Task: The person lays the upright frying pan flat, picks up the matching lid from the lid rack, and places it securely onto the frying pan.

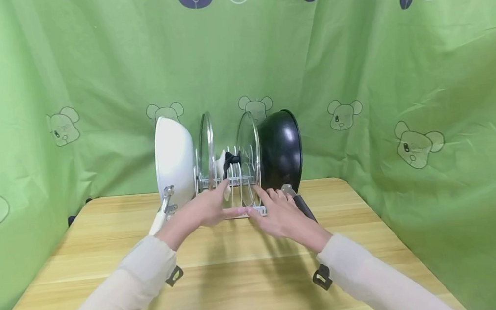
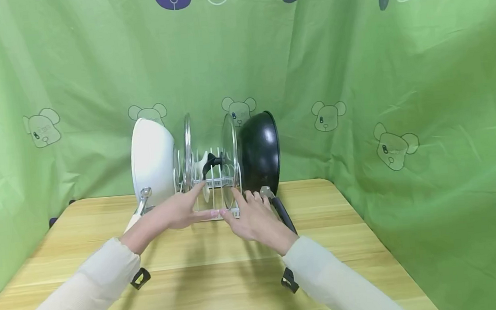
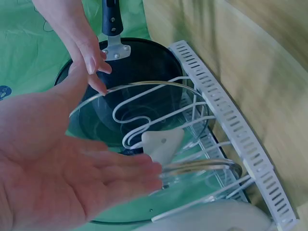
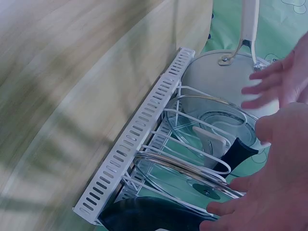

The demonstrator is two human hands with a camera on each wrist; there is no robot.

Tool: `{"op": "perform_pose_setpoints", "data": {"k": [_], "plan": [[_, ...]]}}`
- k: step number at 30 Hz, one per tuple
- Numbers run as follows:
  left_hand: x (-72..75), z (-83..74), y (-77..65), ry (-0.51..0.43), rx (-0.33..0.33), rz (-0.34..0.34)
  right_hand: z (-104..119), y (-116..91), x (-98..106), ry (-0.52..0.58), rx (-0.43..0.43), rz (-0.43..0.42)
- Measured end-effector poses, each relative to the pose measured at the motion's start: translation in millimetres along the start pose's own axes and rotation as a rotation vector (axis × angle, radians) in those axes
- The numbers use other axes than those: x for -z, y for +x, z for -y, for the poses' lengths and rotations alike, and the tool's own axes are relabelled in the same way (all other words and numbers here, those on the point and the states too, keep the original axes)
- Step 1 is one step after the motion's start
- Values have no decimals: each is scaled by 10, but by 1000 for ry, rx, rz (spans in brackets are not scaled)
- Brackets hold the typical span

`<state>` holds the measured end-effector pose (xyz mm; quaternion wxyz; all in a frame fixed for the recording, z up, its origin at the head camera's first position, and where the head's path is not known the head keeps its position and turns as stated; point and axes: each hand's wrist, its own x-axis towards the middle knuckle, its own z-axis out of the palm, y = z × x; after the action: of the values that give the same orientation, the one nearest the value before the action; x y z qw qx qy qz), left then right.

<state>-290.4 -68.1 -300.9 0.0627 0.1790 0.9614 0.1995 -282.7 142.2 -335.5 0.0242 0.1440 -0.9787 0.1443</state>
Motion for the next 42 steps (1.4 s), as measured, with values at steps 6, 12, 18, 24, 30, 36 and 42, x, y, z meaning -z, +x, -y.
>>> {"op": "perform_pose_setpoints", "data": {"k": [6,12,18,24,30,36,42], "plan": [[-32,-137,193,-56,-28,-180,-11,-6,7,22,-15,6],[-60,-284,411,-57,18,-316,-40,-4,-27,64,-49,22],[-51,-340,675,-55,102,-374,-30,24,-53,89,-67,58],[-83,-272,862,-84,160,-408,-9,32,-74,71,-57,97],[-188,-230,969,-99,161,-421,-21,53,-109,36,-37,70],[-213,-201,1040,-117,197,-425,-49,59,-115,10,-14,69],[-170,-208,1068,-61,197,-389,-80,98,-76,-27,-11,35]]}}
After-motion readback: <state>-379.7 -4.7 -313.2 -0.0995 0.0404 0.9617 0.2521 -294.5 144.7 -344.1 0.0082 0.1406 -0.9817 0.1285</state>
